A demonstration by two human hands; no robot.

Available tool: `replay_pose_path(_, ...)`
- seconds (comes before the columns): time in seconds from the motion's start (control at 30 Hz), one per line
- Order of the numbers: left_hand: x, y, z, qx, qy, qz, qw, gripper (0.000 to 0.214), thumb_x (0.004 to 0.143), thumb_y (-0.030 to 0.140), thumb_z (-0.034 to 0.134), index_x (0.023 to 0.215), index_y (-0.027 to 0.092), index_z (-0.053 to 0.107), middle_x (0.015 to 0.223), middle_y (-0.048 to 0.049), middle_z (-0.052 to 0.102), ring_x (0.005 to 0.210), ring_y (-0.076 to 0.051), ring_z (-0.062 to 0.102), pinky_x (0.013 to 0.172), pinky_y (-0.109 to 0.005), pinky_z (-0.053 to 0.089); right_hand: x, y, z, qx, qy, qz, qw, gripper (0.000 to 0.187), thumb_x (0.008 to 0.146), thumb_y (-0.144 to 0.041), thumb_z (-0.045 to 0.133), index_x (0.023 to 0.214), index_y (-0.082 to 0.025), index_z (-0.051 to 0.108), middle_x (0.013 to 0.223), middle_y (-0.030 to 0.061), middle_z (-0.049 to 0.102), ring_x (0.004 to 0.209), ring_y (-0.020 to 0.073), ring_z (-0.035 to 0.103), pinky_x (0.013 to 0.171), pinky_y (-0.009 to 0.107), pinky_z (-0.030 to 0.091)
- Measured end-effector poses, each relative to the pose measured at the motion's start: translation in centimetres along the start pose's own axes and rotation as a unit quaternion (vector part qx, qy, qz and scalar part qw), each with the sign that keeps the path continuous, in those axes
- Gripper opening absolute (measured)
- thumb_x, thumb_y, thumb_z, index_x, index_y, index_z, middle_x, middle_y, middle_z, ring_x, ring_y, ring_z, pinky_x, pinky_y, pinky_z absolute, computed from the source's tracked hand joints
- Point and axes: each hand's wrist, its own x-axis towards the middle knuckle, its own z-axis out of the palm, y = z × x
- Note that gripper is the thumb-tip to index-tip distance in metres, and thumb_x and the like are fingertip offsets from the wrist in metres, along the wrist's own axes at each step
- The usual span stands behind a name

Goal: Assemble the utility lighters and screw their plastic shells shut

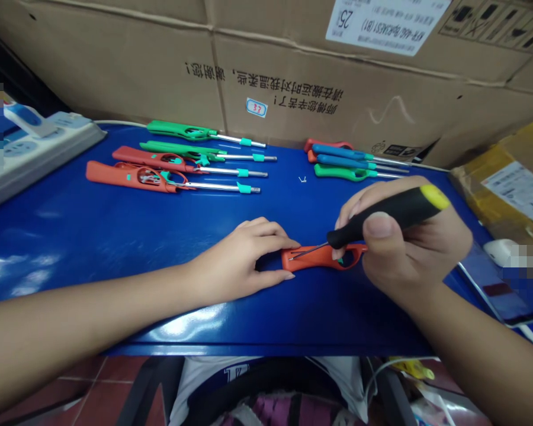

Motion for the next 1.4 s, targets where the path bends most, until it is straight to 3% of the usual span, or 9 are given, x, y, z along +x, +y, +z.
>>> replay_pose_path(0.4,0.0,0.0,0.0,-0.003,-0.004,0.002,1.000,0.035,0.092,0.030,0.072,0.124,0.017,0.068,0.114,-0.0070,0.069,0.108,-0.021,0.060,0.099,-0.038,0.045,-0.1,-0.2,0.0,0.002,-0.009,0.024,1.000,0.021,0.095,-0.045,0.063,0.082,-0.028,0.065,0.071,-0.0002,0.067,0.058,0.0172,0.064,0.050,0.034,0.052)
replay_pose_path(0.87,0.1,0.0,0.0,-0.002,-0.001,0.003,1.000,0.035,0.091,0.029,0.073,0.123,0.017,0.068,0.113,-0.0066,0.069,0.107,-0.021,0.061,0.098,-0.037,0.046,0.2,-0.6,-0.2,0.023,-0.039,0.022,0.999,0.013,0.094,-0.036,0.066,0.084,-0.028,0.066,0.075,0.0002,0.068,0.061,0.0157,0.065,0.053,0.032,0.053)
replay_pose_path(1.1,0.1,0.0,-0.1,-0.006,-0.008,-0.002,1.000,0.034,0.092,0.030,0.072,0.124,0.019,0.068,0.115,-0.0071,0.069,0.108,-0.022,0.060,0.100,-0.038,0.046,0.3,-1.3,-0.1,0.015,-0.037,0.099,0.994,0.016,0.091,-0.039,0.070,0.081,-0.026,0.066,0.075,-0.0003,0.067,0.049,0.0119,0.057,0.043,0.029,0.048)
replay_pose_path(1.4,0.1,0.1,0.0,-0.005,-0.005,-0.002,1.000,0.033,0.092,0.031,0.071,0.122,0.019,0.069,0.114,-0.0079,0.069,0.107,-0.022,0.062,0.099,-0.040,0.047,0.4,-0.9,0.2,0.062,-0.036,0.123,0.990,0.017,0.092,-0.039,0.070,0.084,-0.024,0.066,0.072,-0.0012,0.068,0.044,0.0108,0.058,0.041,0.028,0.048)
